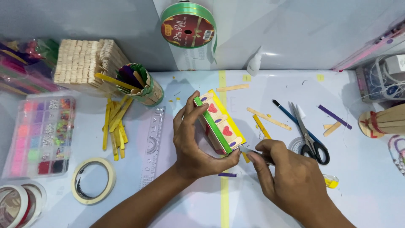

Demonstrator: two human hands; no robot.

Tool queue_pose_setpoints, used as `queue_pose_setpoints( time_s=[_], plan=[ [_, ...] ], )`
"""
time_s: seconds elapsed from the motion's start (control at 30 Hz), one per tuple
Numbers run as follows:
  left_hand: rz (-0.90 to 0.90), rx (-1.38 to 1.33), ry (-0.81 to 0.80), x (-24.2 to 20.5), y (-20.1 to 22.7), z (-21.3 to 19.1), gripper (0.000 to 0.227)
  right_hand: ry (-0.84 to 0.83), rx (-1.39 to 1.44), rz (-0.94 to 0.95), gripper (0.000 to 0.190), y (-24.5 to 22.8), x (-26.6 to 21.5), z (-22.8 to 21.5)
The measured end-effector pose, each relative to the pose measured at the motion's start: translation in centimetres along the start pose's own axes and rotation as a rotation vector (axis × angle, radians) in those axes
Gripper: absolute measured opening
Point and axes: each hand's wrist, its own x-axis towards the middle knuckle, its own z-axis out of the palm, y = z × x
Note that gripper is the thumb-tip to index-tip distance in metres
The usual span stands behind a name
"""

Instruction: Assembling a small decorative box using colored popsicle sticks and adhesive.

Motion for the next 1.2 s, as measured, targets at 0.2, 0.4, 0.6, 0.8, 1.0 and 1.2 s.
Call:
queue_pose_setpoints(
  time_s=[0.2, 0.4, 0.6, 0.8, 1.0, 1.2],
  plan=[
    [0.009, -0.003, 0.001, 0.0, -0.1, 0.0, 0.094, -0.027, -0.010, 0.022, 0.030, 0.1, -0.1, 0.1],
    [0.009, -0.003, 0.013, 0.0, 0.0, 0.1, 0.094, -0.028, 0.010, 0.046, 0.029, 0.2, 0.0, 0.1],
    [0.011, 0.011, 0.010, 0.3, 0.4, -0.1, 0.094, -0.015, -0.005, 0.080, 0.028, 1.0, -0.3, 0.2],
    [0.025, 0.011, 0.009, 0.2, 0.1, 0.0, 0.093, 0.023, -0.019, 0.023, 0.027, 0.5, -0.1, 0.1],
    [-0.070, -0.135, 0.000, 0.6, 0.2, -0.3, 0.098, -0.208, 0.372, 0.602, 0.028, 1.5, -0.5, 0.3],
    [-0.440, -0.470, -0.103, 2.8, 1.9, -1.6, 0.083, -0.148, 0.533, 0.581, 0.017, 1.7, 0.2, -0.2]
  ],
)
